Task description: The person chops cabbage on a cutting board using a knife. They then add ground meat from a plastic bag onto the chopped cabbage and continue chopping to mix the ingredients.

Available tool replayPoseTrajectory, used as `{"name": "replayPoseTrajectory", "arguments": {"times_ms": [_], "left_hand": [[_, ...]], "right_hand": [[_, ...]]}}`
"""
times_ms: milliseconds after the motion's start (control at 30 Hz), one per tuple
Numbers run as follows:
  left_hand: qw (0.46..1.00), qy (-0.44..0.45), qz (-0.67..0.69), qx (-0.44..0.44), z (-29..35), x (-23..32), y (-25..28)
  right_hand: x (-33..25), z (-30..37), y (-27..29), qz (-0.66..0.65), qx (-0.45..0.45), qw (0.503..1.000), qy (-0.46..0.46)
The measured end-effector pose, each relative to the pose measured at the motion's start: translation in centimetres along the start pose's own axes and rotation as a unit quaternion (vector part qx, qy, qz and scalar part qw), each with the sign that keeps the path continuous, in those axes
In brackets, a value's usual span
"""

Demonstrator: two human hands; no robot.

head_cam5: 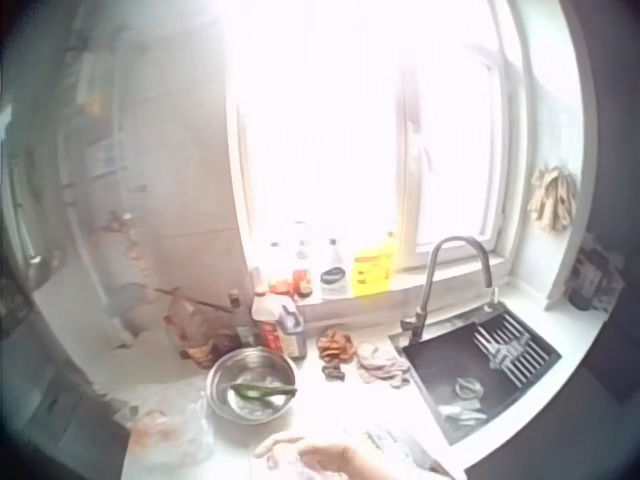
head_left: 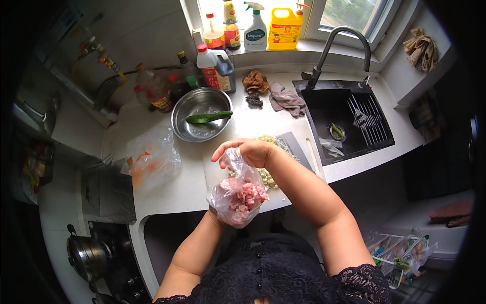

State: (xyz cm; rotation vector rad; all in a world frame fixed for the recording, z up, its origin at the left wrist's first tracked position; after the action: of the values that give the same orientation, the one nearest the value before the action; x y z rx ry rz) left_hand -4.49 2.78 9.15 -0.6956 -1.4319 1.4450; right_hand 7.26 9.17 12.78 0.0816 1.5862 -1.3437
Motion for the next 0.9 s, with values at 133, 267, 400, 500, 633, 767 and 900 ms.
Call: {"name": "replayPoseTrajectory", "arguments": {"times_ms": [133,267,400,500,633,767,900], "left_hand": [[0.998,0.035,0.059,-0.002,-0.9,-0.9,-0.2],[0.999,0.039,0.011,-0.035,-1.4,-0.2,3.5],[0.993,0.038,0.099,-0.055,-2.6,0.9,0.9],[0.999,0.033,0.017,-0.007,-3.2,1.2,2.3],[0.987,0.086,-0.039,0.126,-4.8,1.2,3.7],[0.961,0.064,-0.153,0.220,-6.2,2.2,3.5],[0.921,0.021,-0.285,0.265,-7.4,3.2,3.0]], "right_hand": [[-1.9,-1.3,0.5,0.197,0.017,0.977,-0.081],[-3.2,-3.1,1.5,0.326,0.170,0.920,-0.134],[-0.8,-4.5,4.9,0.446,0.233,0.841,-0.198],[-0.9,-5.2,5.9,0.594,0.223,0.742,-0.218],[-3.5,-6.4,5.0,0.672,0.243,0.664,-0.219],[-4.3,-6.6,6.2,0.681,0.257,0.666,-0.162],[-5.5,-3.9,7.1,0.605,0.220,0.753,-0.136]]}}
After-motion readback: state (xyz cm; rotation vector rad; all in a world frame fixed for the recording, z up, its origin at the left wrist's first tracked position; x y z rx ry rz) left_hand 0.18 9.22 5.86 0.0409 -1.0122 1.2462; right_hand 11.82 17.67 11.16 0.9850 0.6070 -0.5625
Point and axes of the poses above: each hand's wrist, its own z-axis away from the middle knuckle, its own y-axis out of the back of the hand, x = y × z, the point moved 4 cm from there along -z, towards the middle knuckle, and after that the axes turned 2 degrees about x, right-handed, at the moved point
